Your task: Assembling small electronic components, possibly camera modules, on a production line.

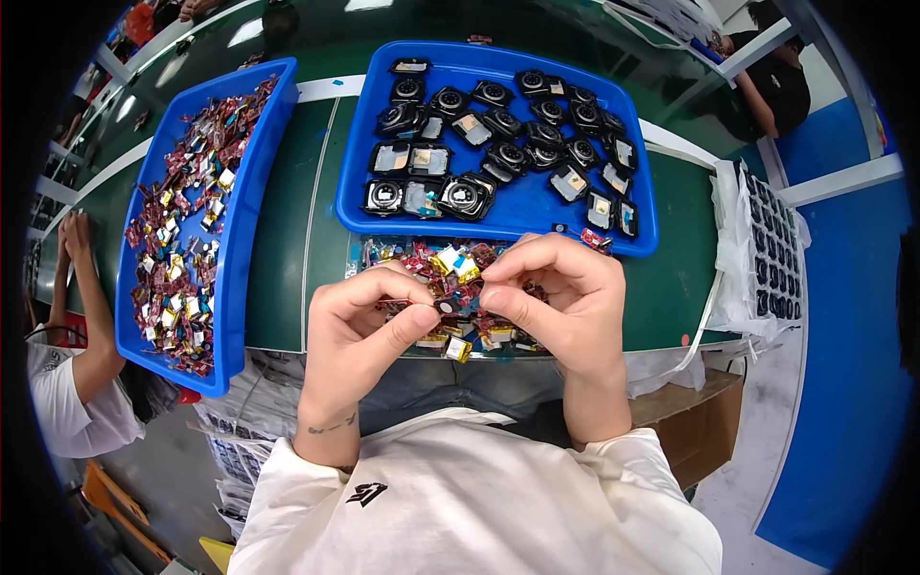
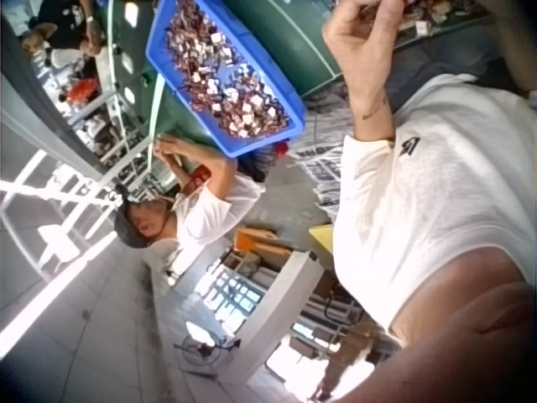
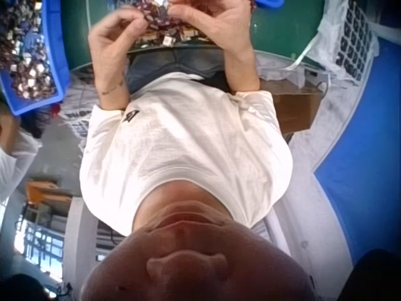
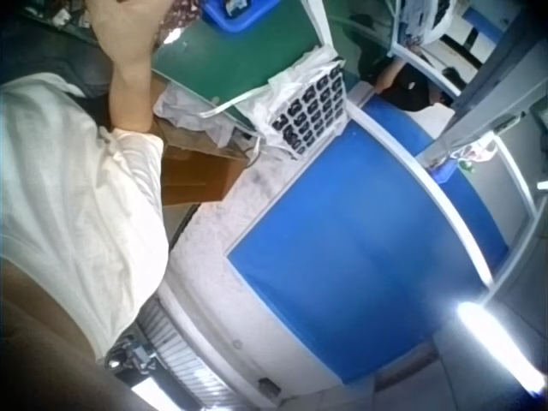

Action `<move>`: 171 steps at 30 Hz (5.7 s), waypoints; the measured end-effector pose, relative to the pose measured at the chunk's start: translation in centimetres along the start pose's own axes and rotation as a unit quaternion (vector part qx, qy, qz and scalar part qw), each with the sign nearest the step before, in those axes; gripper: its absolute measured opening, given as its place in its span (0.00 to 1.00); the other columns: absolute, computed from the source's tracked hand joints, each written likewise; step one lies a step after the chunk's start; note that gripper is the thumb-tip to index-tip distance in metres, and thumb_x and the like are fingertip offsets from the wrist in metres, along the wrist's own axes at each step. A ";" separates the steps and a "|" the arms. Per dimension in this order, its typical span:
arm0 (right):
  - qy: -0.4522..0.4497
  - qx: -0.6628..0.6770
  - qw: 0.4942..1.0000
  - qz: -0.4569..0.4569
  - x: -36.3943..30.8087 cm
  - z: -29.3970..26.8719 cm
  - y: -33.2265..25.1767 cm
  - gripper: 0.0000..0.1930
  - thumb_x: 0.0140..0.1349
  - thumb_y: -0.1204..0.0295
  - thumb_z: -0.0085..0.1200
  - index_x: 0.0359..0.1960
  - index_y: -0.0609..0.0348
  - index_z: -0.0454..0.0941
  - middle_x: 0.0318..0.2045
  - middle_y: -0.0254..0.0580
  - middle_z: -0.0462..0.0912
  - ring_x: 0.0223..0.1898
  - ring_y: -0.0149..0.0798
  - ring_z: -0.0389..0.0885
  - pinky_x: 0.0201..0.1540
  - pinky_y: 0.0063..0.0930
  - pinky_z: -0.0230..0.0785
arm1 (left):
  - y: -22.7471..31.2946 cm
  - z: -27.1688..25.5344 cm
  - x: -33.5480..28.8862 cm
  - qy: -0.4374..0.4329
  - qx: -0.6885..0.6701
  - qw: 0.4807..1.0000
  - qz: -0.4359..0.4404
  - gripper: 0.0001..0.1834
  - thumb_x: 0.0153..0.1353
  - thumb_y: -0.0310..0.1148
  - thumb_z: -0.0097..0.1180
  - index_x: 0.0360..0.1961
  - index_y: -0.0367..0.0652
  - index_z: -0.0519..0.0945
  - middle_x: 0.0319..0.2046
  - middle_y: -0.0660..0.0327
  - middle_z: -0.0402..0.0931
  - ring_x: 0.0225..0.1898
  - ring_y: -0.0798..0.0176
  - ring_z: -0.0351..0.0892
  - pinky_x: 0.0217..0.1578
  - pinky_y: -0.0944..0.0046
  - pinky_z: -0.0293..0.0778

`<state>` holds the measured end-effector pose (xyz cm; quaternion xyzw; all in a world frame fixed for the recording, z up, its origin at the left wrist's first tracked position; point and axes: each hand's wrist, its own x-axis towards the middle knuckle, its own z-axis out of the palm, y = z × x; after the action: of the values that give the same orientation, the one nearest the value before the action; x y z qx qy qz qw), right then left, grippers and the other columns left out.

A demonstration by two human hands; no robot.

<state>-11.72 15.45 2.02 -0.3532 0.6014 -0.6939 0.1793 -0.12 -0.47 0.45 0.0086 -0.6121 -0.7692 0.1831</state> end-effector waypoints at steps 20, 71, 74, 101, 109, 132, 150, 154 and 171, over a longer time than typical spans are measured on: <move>-0.294 -0.556 0.756 -0.180 9.3 -3.5 0.1 0.19 0.46 0.80 0.57 0.44 0.54 0.79 0.40 0.39 0.80 0.44 0.42 0.75 0.48 0.35 0.70 | 0.3 -0.8 -0.5 0.046 -0.019 0.998 -0.029 0.03 0.56 0.21 0.59 0.32 0.31 0.79 0.30 0.61 0.76 0.31 0.73 0.73 0.30 0.75 0.69; 0.106 0.020 0.994 0.029 -0.1 1.6 0.3 0.08 0.54 0.84 0.57 0.37 0.68 0.78 0.31 0.41 0.81 0.31 0.25 0.81 0.30 0.14 0.74 | 0.1 3.1 2.4 0.151 0.330 0.926 0.101 0.04 0.45 0.22 0.64 0.25 0.37 0.83 0.33 0.57 0.82 0.36 0.62 0.78 0.37 0.67 0.72; 0.132 0.089 0.987 0.022 -0.1 1.4 0.2 0.05 0.53 0.86 0.57 0.32 0.69 0.77 0.33 0.44 0.81 0.33 0.28 0.82 0.35 0.16 0.76 | 0.3 3.4 2.2 0.133 0.340 0.919 0.147 0.07 0.44 0.22 0.66 0.27 0.37 0.84 0.34 0.56 0.82 0.35 0.62 0.79 0.37 0.67 0.72; 0.155 -0.079 0.980 -0.097 -0.2 1.5 1.0 0.07 0.49 0.85 0.57 0.25 0.63 0.71 0.32 0.42 0.82 0.32 0.25 0.80 0.34 0.17 0.72 | -0.4 3.5 0.9 0.103 -0.019 0.994 -0.014 0.04 0.55 0.19 0.59 0.34 0.30 0.81 0.29 0.58 0.80 0.30 0.72 0.77 0.31 0.76 0.72; 0.103 -0.035 0.993 -0.038 -0.3 1.1 0.3 0.12 0.49 0.84 0.59 0.38 0.69 0.79 0.36 0.41 0.80 0.36 0.29 0.81 0.38 0.18 0.75 | -0.2 3.4 1.3 0.158 0.035 0.986 -0.029 0.05 0.53 0.21 0.63 0.28 0.33 0.78 0.27 0.60 0.79 0.28 0.74 0.78 0.30 0.76 0.73; 0.254 -0.325 0.884 0.223 25.7 -20.1 7.5 0.09 0.49 0.70 0.65 0.29 0.60 0.81 0.27 0.36 0.82 0.28 0.28 0.80 0.30 0.23 0.72 | -2.3 -3.2 -1.0 0.276 0.165 0.947 -0.017 0.13 0.60 0.30 0.58 0.20 0.37 0.75 0.16 0.67 0.74 0.18 0.81 0.66 0.19 0.78 0.59; -0.080 -0.360 0.929 -0.021 6.8 -6.3 -1.5 0.10 0.58 0.67 0.55 0.33 0.63 0.80 0.30 0.39 0.81 0.34 0.37 0.76 0.40 0.29 0.68 | -0.2 -0.2 1.7 0.080 0.508 0.848 0.124 0.10 0.46 0.20 0.61 0.33 0.39 0.83 0.27 0.60 0.72 0.32 0.60 0.69 0.32 0.65 0.65; -0.164 -0.463 0.863 -0.118 2.9 -3.3 -0.9 0.08 0.48 0.71 0.62 0.28 0.62 0.80 0.40 0.40 0.76 0.45 0.44 0.69 0.47 0.36 0.66 | 0.0 1.2 2.6 0.070 0.480 0.863 0.142 0.11 0.46 0.19 0.61 0.34 0.38 0.83 0.28 0.59 0.73 0.33 0.60 0.70 0.32 0.66 0.66; 0.013 -0.332 0.873 -0.356 0.5 -0.9 1.2 0.13 0.37 0.78 0.60 0.30 0.61 0.80 0.31 0.39 0.78 0.31 0.40 0.76 0.31 0.27 0.71 | 0.8 2.0 1.8 0.014 0.356 0.914 0.193 0.18 0.39 0.23 0.67 0.36 0.40 0.83 0.37 0.57 0.76 0.40 0.59 0.72 0.41 0.64 0.68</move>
<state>-12.91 15.51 0.95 -0.5735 0.6320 -0.4747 -0.2155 -2.09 0.69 2.14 -0.0342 -0.8326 -0.4501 0.3211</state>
